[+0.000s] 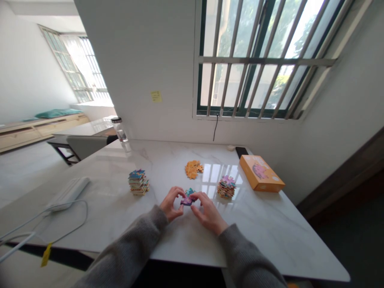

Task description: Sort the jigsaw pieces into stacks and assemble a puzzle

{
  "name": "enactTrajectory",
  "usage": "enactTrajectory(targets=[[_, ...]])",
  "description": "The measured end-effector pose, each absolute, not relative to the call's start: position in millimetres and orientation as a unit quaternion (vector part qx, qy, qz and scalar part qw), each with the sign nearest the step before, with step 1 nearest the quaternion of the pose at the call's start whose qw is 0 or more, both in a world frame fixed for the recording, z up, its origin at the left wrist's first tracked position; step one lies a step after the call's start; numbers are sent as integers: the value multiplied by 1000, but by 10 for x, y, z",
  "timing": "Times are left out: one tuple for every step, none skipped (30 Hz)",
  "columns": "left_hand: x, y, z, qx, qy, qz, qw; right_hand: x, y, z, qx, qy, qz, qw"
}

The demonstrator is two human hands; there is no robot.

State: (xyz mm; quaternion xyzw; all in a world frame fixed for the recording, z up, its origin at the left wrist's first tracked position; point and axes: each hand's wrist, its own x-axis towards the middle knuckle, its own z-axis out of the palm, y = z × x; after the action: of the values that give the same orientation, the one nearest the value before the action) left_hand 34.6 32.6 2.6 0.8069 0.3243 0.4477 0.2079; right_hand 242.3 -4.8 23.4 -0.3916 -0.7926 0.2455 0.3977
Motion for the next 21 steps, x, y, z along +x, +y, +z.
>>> enactTrajectory(targets=[[346,322,28,806,324,446,214,2423,-45,228,-393,-794,241,396],[347,318,30,806,322,444,221,2422,-40,220,-395,-795,236,396],[348,312,33,807,320,441,228,2421,-35,211,-398,-795,230,396],[349,306,38,808,317,437,235,2419,-30,202,-401,-794,227,396],[351,299,44,809,315,434,241,2417,-25,195,-402,-793,228,396],[353,291,52,809,314,432,247,2415,-21,189,-402,-792,231,398],[355,283,61,808,313,431,252,2414,-18,186,-400,-790,236,400],[357,274,71,807,312,430,257,2412,-15,185,-398,-788,241,403],[360,266,81,807,310,430,261,2410,-13,185,-395,-787,245,405],[363,258,92,807,305,430,265,2407,-12,185,-392,-786,250,407],[365,252,102,808,301,429,269,2404,-12,185,-389,-786,253,408],[366,247,113,809,297,427,272,2401,-13,185,-387,-786,257,408],[365,244,123,810,294,427,274,2397,-15,184,-386,-785,261,408],[363,241,133,810,291,428,275,2395,-18,184,-387,-785,264,407],[360,237,143,810,290,431,273,2393,-21,184,-388,-784,266,406],[355,232,153,809,290,434,269,2393,-26,185,-389,-783,268,405],[349,224,162,807,292,439,265,2394,-31,187,-389,-782,270,406],[341,213,171,806,295,443,260,2397,-36,190,-388,-781,271,407],[328,199,180,804,297,448,256,2401,-40,193,-386,-780,271,411],[309,181,192,802,300,452,251,2405,-42,195,-385,-778,270,416],[279,163,209,799,305,456,245,2410,-43,196,-384,-777,267,422]])
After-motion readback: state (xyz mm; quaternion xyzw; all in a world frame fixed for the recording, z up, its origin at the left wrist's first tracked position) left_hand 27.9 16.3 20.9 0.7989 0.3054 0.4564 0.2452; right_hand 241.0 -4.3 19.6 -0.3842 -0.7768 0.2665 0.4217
